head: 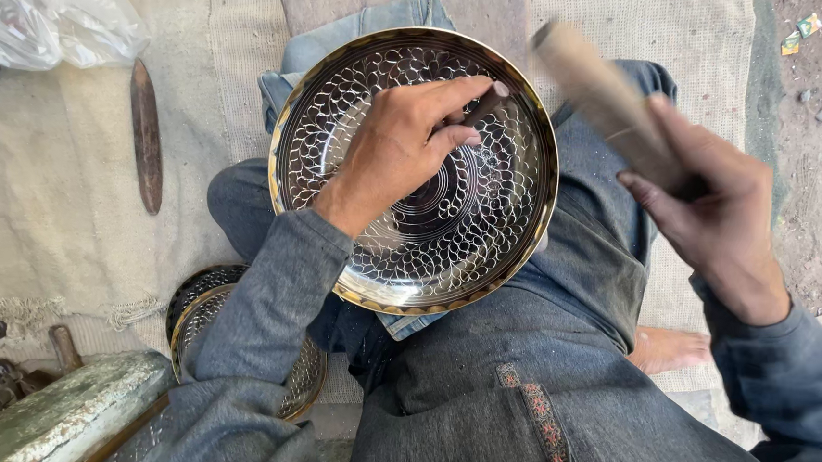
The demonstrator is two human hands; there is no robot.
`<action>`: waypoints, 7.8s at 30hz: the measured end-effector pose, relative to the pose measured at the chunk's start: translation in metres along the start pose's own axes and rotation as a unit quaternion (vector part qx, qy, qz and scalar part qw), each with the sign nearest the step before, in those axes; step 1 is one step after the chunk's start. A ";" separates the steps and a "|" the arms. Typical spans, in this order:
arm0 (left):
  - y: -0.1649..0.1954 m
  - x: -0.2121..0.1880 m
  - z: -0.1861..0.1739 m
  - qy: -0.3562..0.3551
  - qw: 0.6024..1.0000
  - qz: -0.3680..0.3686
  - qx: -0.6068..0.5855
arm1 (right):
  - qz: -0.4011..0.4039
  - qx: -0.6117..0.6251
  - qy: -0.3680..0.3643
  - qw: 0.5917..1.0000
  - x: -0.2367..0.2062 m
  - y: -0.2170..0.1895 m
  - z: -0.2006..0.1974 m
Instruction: The person sits on the ground with a decorated brass plate resting on their lap. They hold a small punch against the plate's surface with one hand and strike it with a wooden mallet held in the other hand, repositioning the punch across the plate to work the pattern, then lift the punch away at the end.
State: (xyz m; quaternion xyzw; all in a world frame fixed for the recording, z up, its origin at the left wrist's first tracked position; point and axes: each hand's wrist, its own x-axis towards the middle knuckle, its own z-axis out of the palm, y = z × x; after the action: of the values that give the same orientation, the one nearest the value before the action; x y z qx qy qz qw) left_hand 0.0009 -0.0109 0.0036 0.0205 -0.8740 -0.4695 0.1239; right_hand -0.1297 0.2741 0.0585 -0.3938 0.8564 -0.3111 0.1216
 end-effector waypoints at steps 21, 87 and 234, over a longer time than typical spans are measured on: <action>0.019 -0.033 0.055 0.354 0.914 -0.196 -0.007 | -0.333 -0.446 -0.045 0.830 0.099 -0.115 -0.049; 0.011 0.019 -0.003 -0.130 0.990 0.050 -0.016 | 0.073 0.103 0.074 0.989 -0.082 0.011 0.052; 0.025 -0.042 0.043 0.189 0.967 -0.171 0.015 | -0.174 -0.363 -0.125 0.907 0.066 -0.066 -0.044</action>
State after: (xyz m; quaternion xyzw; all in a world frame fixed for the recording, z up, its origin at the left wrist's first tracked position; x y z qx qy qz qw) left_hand 0.0336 0.0442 -0.0067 0.2599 -0.8251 -0.4581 0.2046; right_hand -0.1539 0.2109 0.1364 -0.5893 0.8057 0.0566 0.0200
